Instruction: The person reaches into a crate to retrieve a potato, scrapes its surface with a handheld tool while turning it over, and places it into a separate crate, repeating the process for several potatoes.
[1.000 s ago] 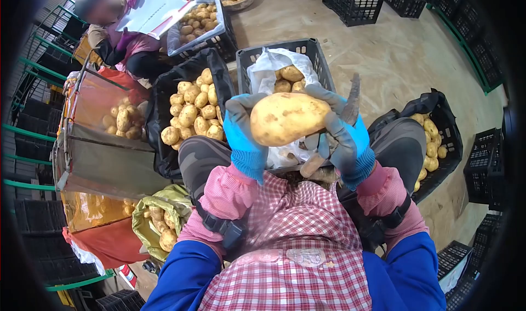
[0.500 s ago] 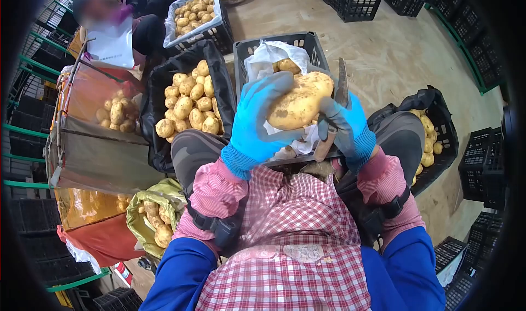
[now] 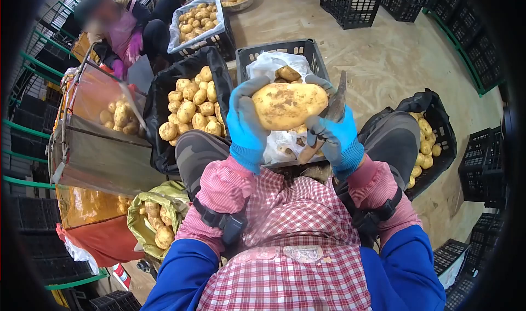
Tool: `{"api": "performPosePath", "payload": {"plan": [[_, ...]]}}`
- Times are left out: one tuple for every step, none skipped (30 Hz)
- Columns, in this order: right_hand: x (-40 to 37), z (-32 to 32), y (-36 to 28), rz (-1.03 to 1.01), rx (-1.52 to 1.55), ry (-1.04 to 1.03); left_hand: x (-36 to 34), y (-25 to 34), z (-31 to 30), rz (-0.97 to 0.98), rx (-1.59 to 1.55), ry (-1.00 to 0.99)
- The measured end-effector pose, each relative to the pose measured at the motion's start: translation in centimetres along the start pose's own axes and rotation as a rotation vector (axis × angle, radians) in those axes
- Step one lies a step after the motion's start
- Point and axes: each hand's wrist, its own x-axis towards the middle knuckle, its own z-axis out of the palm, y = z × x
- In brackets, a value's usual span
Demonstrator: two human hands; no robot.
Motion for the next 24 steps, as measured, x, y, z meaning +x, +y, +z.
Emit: {"api": "performPosePath", "payload": {"plan": [[-0.1,0.1,-0.1,-0.018,-0.004,0.004,0.1,-0.6,-0.2,-0.011,0.031,0.002],[-0.3,0.2,-0.2,-0.036,-0.009,0.008,0.2,-1.2,-0.3,-0.023,0.062,0.004],[-0.3,0.2,0.0,-0.038,-0.001,0.018,0.0,-2.1,-0.2,-0.034,0.022,0.019],[-0.2,0.1,0.3,-0.040,0.008,0.028,-0.2,-2.9,0.2,-0.045,-0.018,0.033],[-0.1,0.0,0.4,-0.044,0.017,0.040,-0.5,-2.4,0.6,-0.013,0.001,0.016],[-0.2,-0.1,0.2,-0.031,0.034,0.025,-0.8,-2.0,1.1,0.019,0.019,0.000],[-0.4,-0.2,0.1,-0.018,0.052,0.012,-1.1,-1.5,1.5,0.052,0.037,-0.016],[-0.5,-0.3,0.0,-0.005,0.071,-0.001,-0.9,-2.0,1.3,0.132,0.079,0.012],[0.2,-0.4,1.3,-0.098,0.047,-0.021,-0.8,-2.6,0.9,0.209,0.116,0.038],[-0.1,-0.3,1.9,0.019,0.099,0.010,-0.1,-4.0,-1.3,0.350,0.382,0.013],[-0.2,-0.4,2.4,0.135,0.155,0.048,-0.5,-3.7,-1.6,0.258,0.288,0.023],[-0.5,0.1,2.4,0.070,0.081,0.135,-0.7,-4.0,-1.4,0.010,0.117,0.107],[-0.5,-0.3,3.2,0.076,0.165,0.118,0.0,-5.1,-3.0,0.018,0.188,0.067],[-0.6,-0.6,3.9,0.084,0.248,0.102,0.6,-6.2,-4.6,0.029,0.258,0.028],[-1.8,-0.1,2.4,0.170,0.324,0.085,1.1,-7.0,-5.7,0.032,0.242,0.021],[-2.2,-0.1,2.4,0.184,0.444,0.080,1.0,-5.8,-5.0,-0.095,-0.142,0.046],[-2.6,-0.3,2.3,0.198,0.567,0.057,1.0,-4.7,-4.9,-0.224,-0.513,0.085],[-3.2,-1.0,1.3,0.180,0.553,0.074,1.3,-7.5,-7.0,-0.186,-0.275,0.102],[-4.4,-2.7,-0.2,0.036,0.418,0.114,1.5,-10.8,-8.7,-0.141,-0.040,0.122],[-6.4,-4.6,-2.5,-0.095,0.285,0.159,-0.5,-9.4,-6.4,0.028,0.201,-0.135],[-7.7,-5.9,-3.5,-0.218,0.149,0.197,-1.0,-7.4,-4.1,-0.138,0.445,-0.228],[-9.0,-8.1,-5.1,-0.256,0.082,0.287,-1.0,-4.4,-1.3,-0.407,0.495,-0.420],[-10.8,-11.0,-6.7,-0.282,0.005,0.420,-0.8,-2.8,0.5,-0.678,0.535,-0.611],[-12.3,-14.0,-8.1,-0.294,-0.073,0.559,-1.0,-3.7,-0.4,-0.766,0.562,-0.680]]}}
